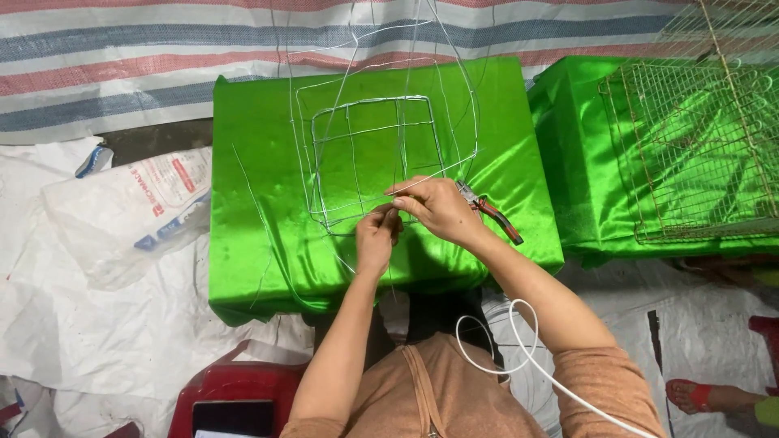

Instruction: Assembling a wire frame by bending and cutting metal wires with pliers on a workspace.

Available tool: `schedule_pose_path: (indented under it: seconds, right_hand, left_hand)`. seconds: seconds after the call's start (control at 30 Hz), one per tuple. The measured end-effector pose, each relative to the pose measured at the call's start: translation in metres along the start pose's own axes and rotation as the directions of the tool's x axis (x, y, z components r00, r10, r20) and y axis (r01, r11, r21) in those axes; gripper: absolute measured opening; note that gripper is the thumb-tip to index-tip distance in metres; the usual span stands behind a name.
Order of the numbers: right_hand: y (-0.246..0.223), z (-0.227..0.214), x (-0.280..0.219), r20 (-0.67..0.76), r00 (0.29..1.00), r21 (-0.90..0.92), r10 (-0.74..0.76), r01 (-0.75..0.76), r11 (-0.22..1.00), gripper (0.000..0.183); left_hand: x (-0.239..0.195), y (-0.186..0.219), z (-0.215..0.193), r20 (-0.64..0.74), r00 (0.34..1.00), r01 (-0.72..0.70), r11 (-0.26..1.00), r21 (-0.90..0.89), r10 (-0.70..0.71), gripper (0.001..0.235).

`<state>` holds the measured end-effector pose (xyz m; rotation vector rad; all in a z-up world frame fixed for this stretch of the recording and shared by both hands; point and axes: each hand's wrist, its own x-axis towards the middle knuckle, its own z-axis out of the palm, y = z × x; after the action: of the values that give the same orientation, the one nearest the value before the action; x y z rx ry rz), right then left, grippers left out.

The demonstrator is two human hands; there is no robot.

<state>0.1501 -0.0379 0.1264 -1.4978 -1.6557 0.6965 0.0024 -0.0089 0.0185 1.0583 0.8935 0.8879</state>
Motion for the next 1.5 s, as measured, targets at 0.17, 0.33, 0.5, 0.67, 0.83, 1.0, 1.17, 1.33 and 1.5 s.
schedule_pose_path:
  seconds: [0.17,0.33,0.5,0.67,0.83,1.0,1.17,1.33,1.5]
  right_hand:
    - [0.032,-0.009,-0.037,-0.179,0.982,-0.206,0.066,-0.103,0.973,0.012]
    - [0.081,-0.032,-0.103,-0.429,0.838,-0.602,0.337,-0.543,0.586,0.015]
    - [0.108,-0.016,-0.124,-0.434,0.782,-0.584,0.449,-0.623,0.521,0.025]
    - [0.131,-0.010,-0.129,-0.406,0.767,-0.532,0.497,-0.640,0.554,0.027]
    - [0.151,-0.019,-0.138,-0.397,0.726,-0.361,0.561,-0.686,0.632,0.023]
    - [0.141,-0.025,-0.171,-0.355,0.623,0.520,0.697,-0.489,0.701,0.024]
    - [0.034,0.003,-0.161,0.154,0.828,0.928,0.539,-0.308,0.208,0.028]
    - [-0.012,0.032,-0.129,0.415,0.885,0.907,0.212,-0.384,-0.172,0.040]
    - [-0.010,0.053,-0.117,0.476,0.862,0.864,0.172,-0.422,-0.274,0.050]
  left_hand:
    - [0.002,-0.011,-0.005,0.003,1.000,0.000,0.997,-0.075,0.000,0.020]
    - [-0.002,-0.004,-0.008,0.042,0.999,0.024,0.992,-0.122,-0.019,0.026]
    - [-0.003,-0.021,-0.013,0.033,0.998,0.052,0.989,-0.138,-0.048,0.027]
    - [-0.005,-0.027,-0.013,0.039,0.998,0.051,0.974,-0.221,-0.043,0.025]
    - [-0.002,-0.034,-0.018,0.036,0.999,0.046,0.967,-0.252,-0.038,0.023]
    - [-0.003,-0.031,-0.021,0.057,0.998,0.049,0.963,-0.267,-0.035,0.024]
    - [-0.006,-0.021,-0.020,0.046,0.996,0.089,0.949,-0.303,-0.079,0.030]
    - [-0.005,-0.019,-0.019,0.002,0.995,0.095,0.957,-0.275,-0.098,0.036]
    - [-0.010,0.006,-0.017,-0.011,0.984,0.173,0.964,-0.200,-0.178,0.036]
